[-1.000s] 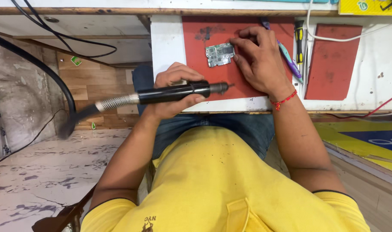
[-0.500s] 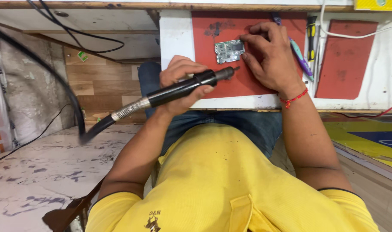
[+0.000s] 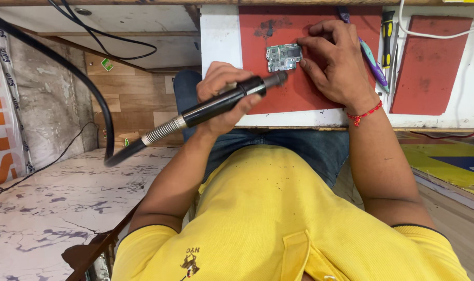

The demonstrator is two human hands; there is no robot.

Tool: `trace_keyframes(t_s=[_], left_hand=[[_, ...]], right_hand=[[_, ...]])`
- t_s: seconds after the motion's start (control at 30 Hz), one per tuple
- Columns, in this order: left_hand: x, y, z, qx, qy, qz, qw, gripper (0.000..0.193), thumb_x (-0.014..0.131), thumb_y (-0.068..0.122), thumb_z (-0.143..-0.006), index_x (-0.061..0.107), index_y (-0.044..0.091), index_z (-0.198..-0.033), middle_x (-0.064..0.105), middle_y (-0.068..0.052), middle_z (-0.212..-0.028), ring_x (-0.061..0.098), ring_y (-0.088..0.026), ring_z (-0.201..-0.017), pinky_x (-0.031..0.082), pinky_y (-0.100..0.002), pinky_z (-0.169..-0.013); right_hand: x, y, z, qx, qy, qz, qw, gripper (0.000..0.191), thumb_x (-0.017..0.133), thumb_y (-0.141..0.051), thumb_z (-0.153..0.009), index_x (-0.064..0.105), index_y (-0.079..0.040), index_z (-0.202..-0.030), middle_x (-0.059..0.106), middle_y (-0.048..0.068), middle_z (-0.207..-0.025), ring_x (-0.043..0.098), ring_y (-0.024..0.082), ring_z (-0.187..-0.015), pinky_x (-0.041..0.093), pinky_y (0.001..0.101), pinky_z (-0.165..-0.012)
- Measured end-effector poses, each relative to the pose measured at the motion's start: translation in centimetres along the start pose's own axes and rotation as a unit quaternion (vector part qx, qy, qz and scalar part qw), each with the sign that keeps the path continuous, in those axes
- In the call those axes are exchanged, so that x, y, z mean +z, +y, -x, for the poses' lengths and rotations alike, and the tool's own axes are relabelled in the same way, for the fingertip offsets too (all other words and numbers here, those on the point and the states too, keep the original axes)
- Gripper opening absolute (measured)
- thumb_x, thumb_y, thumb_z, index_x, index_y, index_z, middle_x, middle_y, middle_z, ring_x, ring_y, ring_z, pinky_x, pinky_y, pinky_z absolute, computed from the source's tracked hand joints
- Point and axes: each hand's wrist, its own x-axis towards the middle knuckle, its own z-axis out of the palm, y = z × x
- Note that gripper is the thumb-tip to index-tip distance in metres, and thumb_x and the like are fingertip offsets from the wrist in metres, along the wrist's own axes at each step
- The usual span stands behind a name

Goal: The person uses a hot air gun to apply heat to a small circuit board placed on a red mat. They hold the board steady with one hand while directing the hot air nozzle with the other, repeatedly moving the tool across different areas of the board.

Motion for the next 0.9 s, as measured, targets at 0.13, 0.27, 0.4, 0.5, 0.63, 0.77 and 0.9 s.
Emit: trace_keyframes(t_s=[0.13, 0.27, 0.4, 0.5, 0.63, 0.77, 0.9], left_hand=[[0.0, 0.2, -0.1, -0.015, 0.004, -0.041, 0.999, 0.037, 0.084, 0.037, -0.093, 0.070, 0.007, -0.111, 0.075, -0.006, -0.103, 0.068, -0.019, -0.104, 0.055, -0.035, -0.097], [-0.1, 0.3, -0.2, -0.011, -0.028, -0.021, 0.999, 0.039, 0.086, 0.036, -0.090, 0.070, 0.006, -0.110, 0.074, -0.008, -0.103, 0.065, -0.019, -0.101, 0.055, -0.033, -0.093], [0.0, 0.5, -0.2, -0.042, -0.039, 0.007, 0.998, 0.039, 0.086, 0.037, -0.090, 0.072, 0.007, -0.109, 0.074, -0.008, -0.103, 0.066, -0.018, -0.100, 0.057, -0.030, -0.086], [0.1, 0.5, -0.3, -0.038, 0.003, -0.026, 0.999, 0.040, 0.086, 0.037, -0.090, 0.071, 0.006, -0.110, 0.074, -0.007, -0.103, 0.067, -0.016, -0.100, 0.058, -0.031, -0.090], [0.2, 0.0, -0.3, 0.010, -0.043, -0.001, 0.999, 0.037, 0.086, 0.034, -0.090, 0.072, 0.005, -0.108, 0.076, -0.008, -0.103, 0.067, -0.016, -0.097, 0.053, -0.033, -0.091], [0.4, -0.4, -0.2, -0.022, 0.000, -0.033, 0.999, 0.038, 0.085, 0.038, -0.091, 0.071, 0.006, -0.106, 0.075, -0.005, -0.100, 0.067, -0.016, -0.097, 0.056, -0.033, -0.091], [0.6, -0.7, 0.1, 0.002, 0.000, -0.023, 1.000, 0.040, 0.086, 0.037, -0.091, 0.070, 0.006, -0.110, 0.073, -0.006, -0.105, 0.065, -0.017, -0.100, 0.056, -0.030, -0.087]], right_hand=[[-0.1, 0.0, 0.3, -0.020, -0.012, -0.002, 1.000, 0.029, 0.084, -0.012, -0.096, 0.074, -0.011, -0.123, 0.057, 0.010, -0.132, 0.051, 0.031, -0.125, 0.044, 0.0433, -0.110], [-0.2, 0.1, 0.5, -0.037, -0.016, -0.011, 0.999, 0.035, 0.083, -0.013, -0.093, 0.074, -0.012, -0.127, 0.057, 0.009, -0.134, 0.050, 0.030, -0.122, 0.042, 0.0436, -0.112], [-0.3, 0.0, 0.4, -0.030, -0.018, 0.006, 0.999, 0.034, 0.084, -0.014, -0.091, 0.074, -0.013, -0.124, 0.057, 0.009, -0.132, 0.051, 0.031, -0.122, 0.041, 0.0449, -0.110], [-0.4, -0.3, 0.4, -0.035, -0.022, -0.002, 0.999, 0.036, 0.084, -0.015, -0.090, 0.074, -0.012, -0.125, 0.057, 0.008, -0.135, 0.050, 0.031, -0.122, 0.041, 0.0448, -0.111], [-0.5, -0.5, 0.5, -0.042, -0.020, 0.007, 0.999, 0.035, 0.085, -0.017, -0.092, 0.074, -0.013, -0.126, 0.058, 0.007, -0.135, 0.050, 0.030, -0.125, 0.039, 0.0456, -0.111], [-0.3, -0.7, 0.6, -0.020, -0.017, -0.004, 1.000, 0.033, 0.084, -0.018, -0.095, 0.074, -0.013, -0.126, 0.057, 0.007, -0.134, 0.050, 0.030, -0.125, 0.040, 0.0454, -0.111], [0.0, -0.8, 0.6, -0.025, -0.009, 0.017, 0.999, 0.030, 0.084, -0.018, -0.098, 0.073, -0.012, -0.126, 0.057, 0.008, -0.135, 0.050, 0.031, -0.124, 0.040, 0.0457, -0.111]])
